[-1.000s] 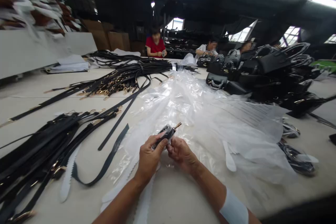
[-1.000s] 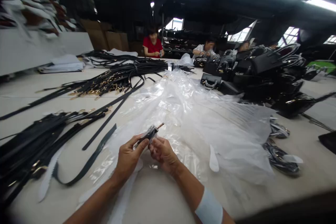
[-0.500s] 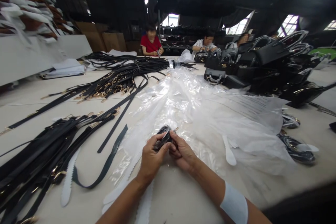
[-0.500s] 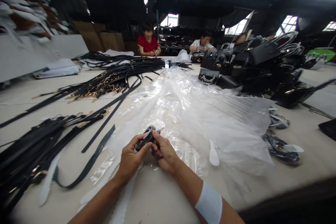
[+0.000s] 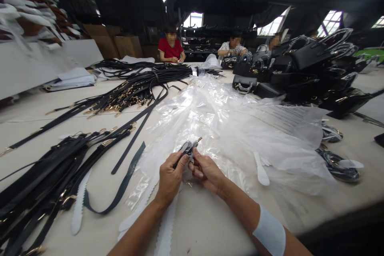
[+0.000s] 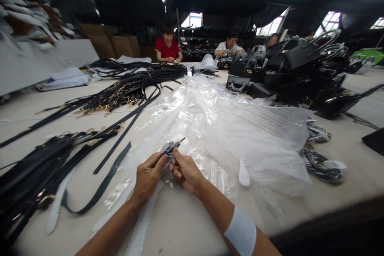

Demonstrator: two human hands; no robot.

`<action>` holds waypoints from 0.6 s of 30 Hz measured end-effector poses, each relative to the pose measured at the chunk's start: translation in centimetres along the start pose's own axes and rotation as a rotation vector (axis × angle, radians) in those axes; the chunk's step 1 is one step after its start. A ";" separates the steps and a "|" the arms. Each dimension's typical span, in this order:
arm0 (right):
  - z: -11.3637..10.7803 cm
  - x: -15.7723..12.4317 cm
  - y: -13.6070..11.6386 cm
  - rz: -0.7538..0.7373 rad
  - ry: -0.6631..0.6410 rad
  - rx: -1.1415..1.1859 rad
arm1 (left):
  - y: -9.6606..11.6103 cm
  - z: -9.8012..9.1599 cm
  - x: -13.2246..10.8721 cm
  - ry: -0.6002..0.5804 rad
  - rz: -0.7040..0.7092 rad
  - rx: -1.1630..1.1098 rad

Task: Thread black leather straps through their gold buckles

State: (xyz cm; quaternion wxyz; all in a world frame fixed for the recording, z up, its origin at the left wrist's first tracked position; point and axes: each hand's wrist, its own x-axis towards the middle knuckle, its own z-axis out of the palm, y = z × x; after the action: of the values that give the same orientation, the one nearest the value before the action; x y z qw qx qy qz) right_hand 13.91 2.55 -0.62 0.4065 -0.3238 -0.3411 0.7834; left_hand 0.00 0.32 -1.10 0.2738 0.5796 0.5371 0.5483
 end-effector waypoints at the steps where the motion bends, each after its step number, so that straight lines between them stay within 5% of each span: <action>1: 0.0 -0.2 -0.1 -0.005 -0.007 -0.087 | 0.0 -0.2 0.2 0.034 -0.003 -0.003; 5: 0.1 -0.8 -0.5 -0.144 0.110 -0.451 | -0.4 -0.8 0.7 0.102 -0.003 0.026; 8: 0.0 -1.1 -1.1 -0.266 0.183 -0.454 | -0.6 -0.8 0.6 0.074 -0.009 0.030; 18: -0.3 -1.5 -2.4 -0.187 -0.132 -0.298 | -0.2 -0.8 0.6 0.110 -0.192 -0.037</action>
State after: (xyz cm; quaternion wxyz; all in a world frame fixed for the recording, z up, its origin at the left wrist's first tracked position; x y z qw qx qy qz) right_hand 15.90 2.38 1.49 0.4015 -0.2952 -0.5079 0.7026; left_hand -0.94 0.72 -0.86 0.3056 0.4896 0.5941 0.5603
